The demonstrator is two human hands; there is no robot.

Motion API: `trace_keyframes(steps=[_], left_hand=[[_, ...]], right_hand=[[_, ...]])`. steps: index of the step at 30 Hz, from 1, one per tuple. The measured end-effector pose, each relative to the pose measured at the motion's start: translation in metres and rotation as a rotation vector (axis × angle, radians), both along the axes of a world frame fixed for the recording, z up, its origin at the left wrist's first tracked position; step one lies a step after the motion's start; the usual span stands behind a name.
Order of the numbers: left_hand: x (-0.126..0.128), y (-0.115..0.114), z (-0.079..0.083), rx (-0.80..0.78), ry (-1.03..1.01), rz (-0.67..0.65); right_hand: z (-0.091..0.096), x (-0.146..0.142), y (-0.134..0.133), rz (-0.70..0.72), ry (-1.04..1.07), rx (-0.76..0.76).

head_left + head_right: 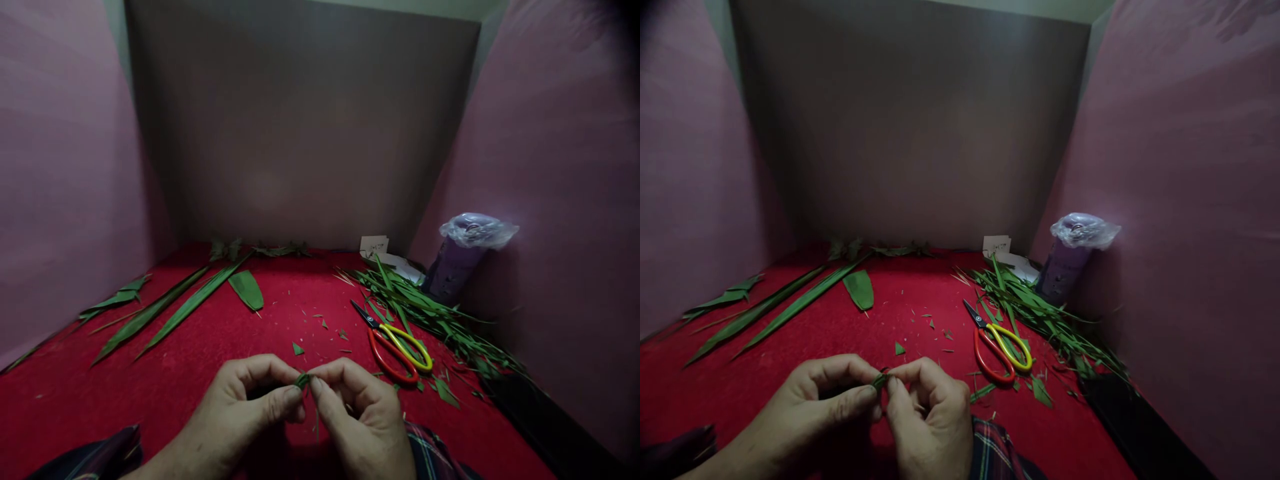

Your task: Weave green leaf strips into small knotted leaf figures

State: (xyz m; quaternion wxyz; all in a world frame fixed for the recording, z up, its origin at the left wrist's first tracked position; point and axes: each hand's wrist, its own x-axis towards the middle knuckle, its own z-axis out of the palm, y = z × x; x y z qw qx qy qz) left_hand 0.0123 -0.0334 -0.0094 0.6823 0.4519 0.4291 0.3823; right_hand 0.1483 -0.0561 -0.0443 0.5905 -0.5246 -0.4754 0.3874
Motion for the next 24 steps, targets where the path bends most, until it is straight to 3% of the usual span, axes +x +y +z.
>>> trace_keyframes(steps=[9, 24], left_hand=[[-0.002, 0.006, -0.011, 0.034, 0.004, -0.029], [-0.003, 0.004, -0.008, 0.010, 0.009, -0.071]], right_hand=[[0.000, 0.000, 0.000, -0.010, -0.099, -0.023], [0.006, 0.002, 0.000, 0.038, -0.078, -0.107]])
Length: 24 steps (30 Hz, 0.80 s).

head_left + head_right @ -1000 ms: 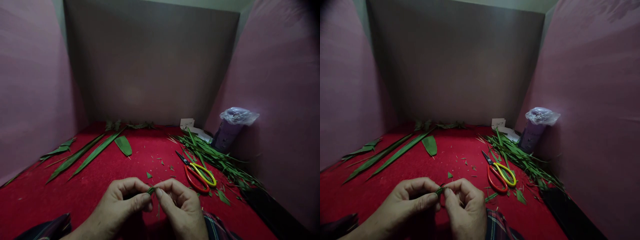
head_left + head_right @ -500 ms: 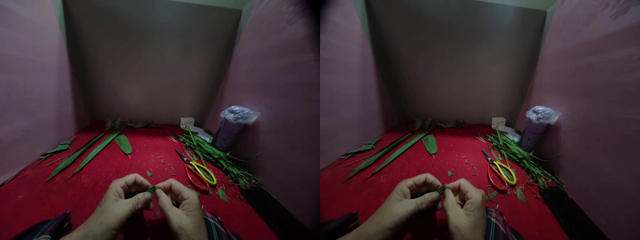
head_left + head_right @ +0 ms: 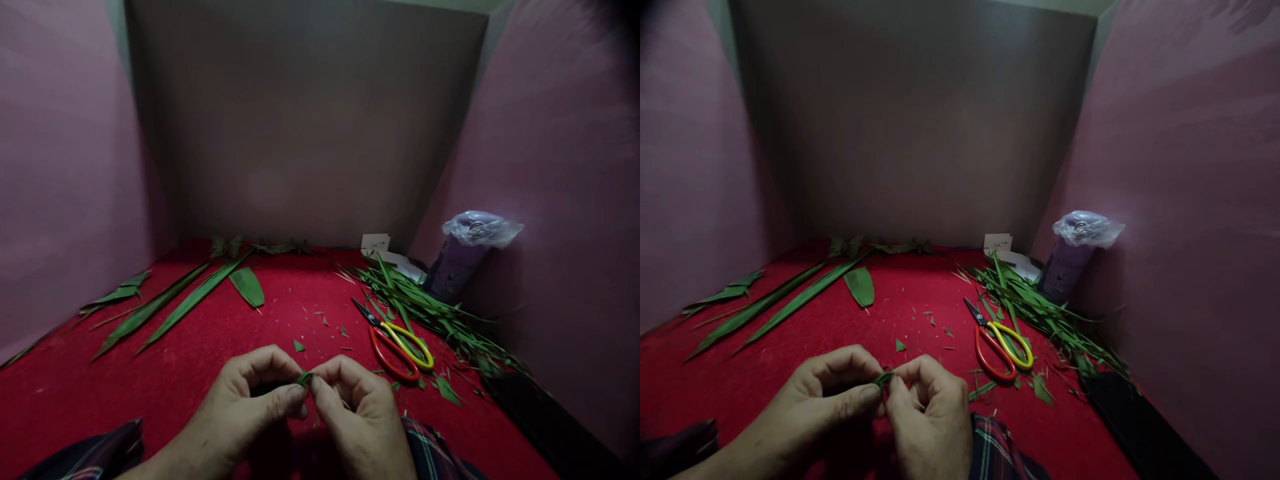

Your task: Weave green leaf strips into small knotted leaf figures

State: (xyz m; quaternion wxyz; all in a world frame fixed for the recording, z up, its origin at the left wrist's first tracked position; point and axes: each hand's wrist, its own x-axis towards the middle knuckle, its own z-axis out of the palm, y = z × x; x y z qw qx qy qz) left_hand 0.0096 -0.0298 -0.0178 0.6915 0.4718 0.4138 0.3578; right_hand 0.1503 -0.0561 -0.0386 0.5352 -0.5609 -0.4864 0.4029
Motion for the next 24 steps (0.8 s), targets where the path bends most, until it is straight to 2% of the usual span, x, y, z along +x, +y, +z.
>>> trace_keyframes(steps=[7, 11, 18, 24], left_hand=[[-0.0036, 0.0059, -0.0050, 0.002, 0.022, -0.065], [-0.0039, 0.0069, -0.0045, 0.031, 0.021, -0.056], [-0.0025, 0.0058, -0.0018, 0.050, 0.012, -0.034], [-0.0041, 0.0052, -0.0078, 0.071, -0.023, -0.056]], right_hand=[[-0.0034, -0.0005, 0.0010, 0.003, -0.048, 0.040], [-0.0017, -0.0008, -0.0004, -0.005, -0.118, 0.081], [-0.0028, -0.0009, -0.0002, -0.016, -0.123, 0.131], [-0.0097, -0.0011, 0.0026, 0.005, -0.064, 0.052]])
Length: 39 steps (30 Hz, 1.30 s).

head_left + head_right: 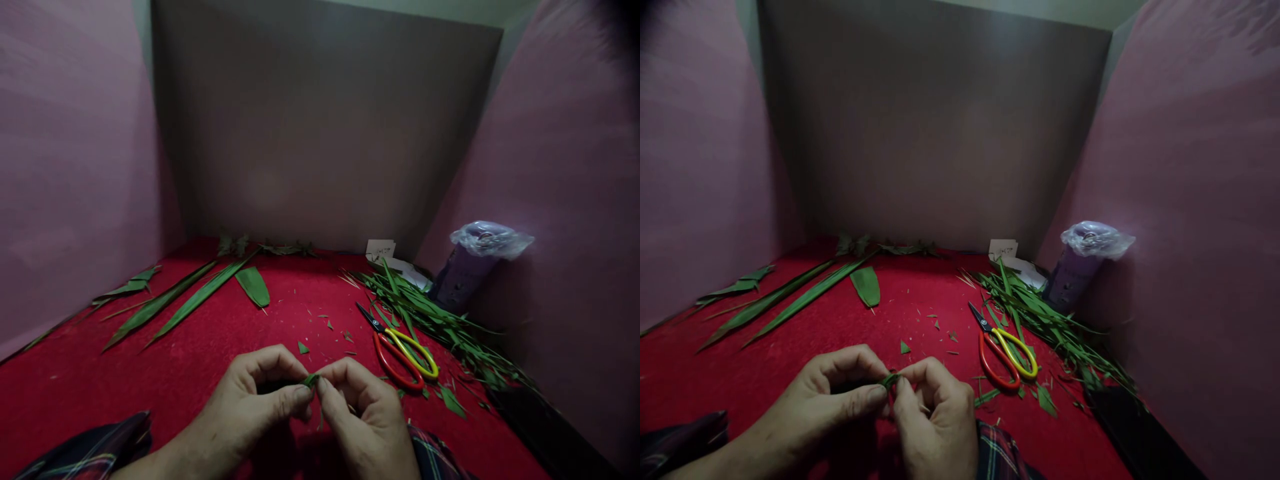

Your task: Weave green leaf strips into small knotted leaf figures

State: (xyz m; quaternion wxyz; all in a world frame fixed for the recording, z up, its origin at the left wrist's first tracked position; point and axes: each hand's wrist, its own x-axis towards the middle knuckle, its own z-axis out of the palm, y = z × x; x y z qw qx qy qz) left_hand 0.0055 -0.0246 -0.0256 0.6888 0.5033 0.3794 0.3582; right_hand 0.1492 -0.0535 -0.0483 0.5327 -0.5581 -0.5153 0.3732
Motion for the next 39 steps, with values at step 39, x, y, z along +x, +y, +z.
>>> trace_keyframes(steps=[39], left_hand=[[0.001, 0.002, 0.003, -0.087, -0.041, 0.001]], right_hand=[[-0.004, 0.000, 0.002, 0.022, 0.036, 0.001]])
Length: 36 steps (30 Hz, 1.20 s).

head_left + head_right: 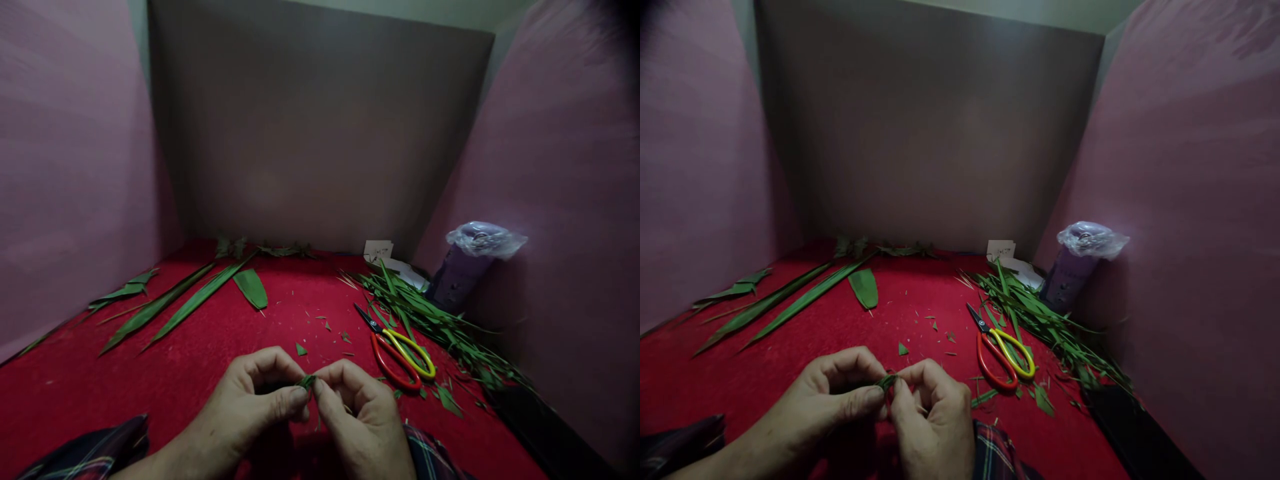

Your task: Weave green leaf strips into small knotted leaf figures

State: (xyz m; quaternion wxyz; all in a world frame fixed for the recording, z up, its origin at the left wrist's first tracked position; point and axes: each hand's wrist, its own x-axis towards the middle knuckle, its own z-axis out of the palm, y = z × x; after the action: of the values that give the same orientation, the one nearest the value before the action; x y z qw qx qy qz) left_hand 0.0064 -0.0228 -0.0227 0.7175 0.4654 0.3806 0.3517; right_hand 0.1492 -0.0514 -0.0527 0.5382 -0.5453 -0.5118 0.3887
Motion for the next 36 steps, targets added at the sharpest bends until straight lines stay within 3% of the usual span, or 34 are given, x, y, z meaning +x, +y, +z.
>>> trace_keyframes(steps=[15, 36], left_hand=[[0.0004, 0.0013, 0.0008, 0.008, -0.008, 0.001], [-0.0009, 0.0008, 0.0006, 0.050, -0.001, 0.023]], right_hand=[[0.0065, -0.0003, -0.0028, -0.052, -0.086, 0.098], [-0.0012, 0.0010, -0.0029, -0.027, -0.076, 0.151]])
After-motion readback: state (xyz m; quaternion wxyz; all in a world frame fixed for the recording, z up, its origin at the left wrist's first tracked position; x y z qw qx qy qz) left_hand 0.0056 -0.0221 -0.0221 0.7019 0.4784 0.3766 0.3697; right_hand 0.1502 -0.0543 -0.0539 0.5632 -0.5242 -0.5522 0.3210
